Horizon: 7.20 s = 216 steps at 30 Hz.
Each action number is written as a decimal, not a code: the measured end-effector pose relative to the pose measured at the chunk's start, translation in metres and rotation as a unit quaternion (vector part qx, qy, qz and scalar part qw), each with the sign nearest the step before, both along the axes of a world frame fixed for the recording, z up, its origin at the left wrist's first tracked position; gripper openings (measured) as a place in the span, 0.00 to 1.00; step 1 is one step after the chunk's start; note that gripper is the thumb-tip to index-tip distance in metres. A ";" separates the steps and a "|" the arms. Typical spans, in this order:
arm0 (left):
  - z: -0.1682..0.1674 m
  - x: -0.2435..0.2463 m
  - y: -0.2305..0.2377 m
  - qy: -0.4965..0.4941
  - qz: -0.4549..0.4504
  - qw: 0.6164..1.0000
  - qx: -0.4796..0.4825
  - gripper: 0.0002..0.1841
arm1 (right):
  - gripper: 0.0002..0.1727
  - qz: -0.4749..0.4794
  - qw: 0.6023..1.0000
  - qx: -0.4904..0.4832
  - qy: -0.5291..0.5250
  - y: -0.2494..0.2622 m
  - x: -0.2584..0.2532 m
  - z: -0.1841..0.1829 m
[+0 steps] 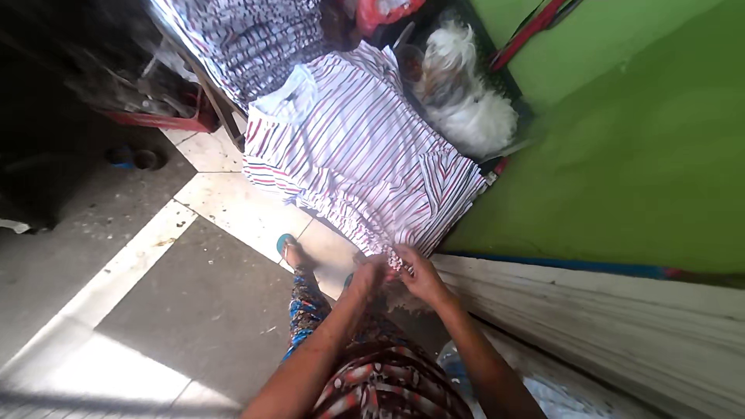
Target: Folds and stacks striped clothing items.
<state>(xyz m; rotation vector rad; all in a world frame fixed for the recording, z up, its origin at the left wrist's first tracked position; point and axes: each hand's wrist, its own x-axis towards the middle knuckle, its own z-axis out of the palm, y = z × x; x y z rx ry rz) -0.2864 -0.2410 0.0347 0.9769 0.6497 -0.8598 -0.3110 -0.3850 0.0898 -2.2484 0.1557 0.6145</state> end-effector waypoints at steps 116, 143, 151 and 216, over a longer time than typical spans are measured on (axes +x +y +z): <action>-0.006 -0.010 -0.014 -0.063 -0.054 0.993 0.087 0.08 | 0.17 -0.071 0.987 -0.066 -0.129 0.000 -0.020 -0.034; 0.004 0.017 -0.009 -0.069 -0.084 0.992 0.057 0.08 | 0.21 0.028 0.996 -0.080 -0.005 -0.012 0.006 -0.008; -0.026 -0.003 -0.001 -0.015 -0.113 0.984 0.139 0.18 | 0.20 -0.051 0.991 -0.092 -0.078 -0.029 0.046 0.021; -0.039 -0.009 -0.019 -0.034 -0.161 0.974 0.154 0.16 | 0.21 -0.052 0.994 -0.085 -0.047 -0.009 0.007 -0.041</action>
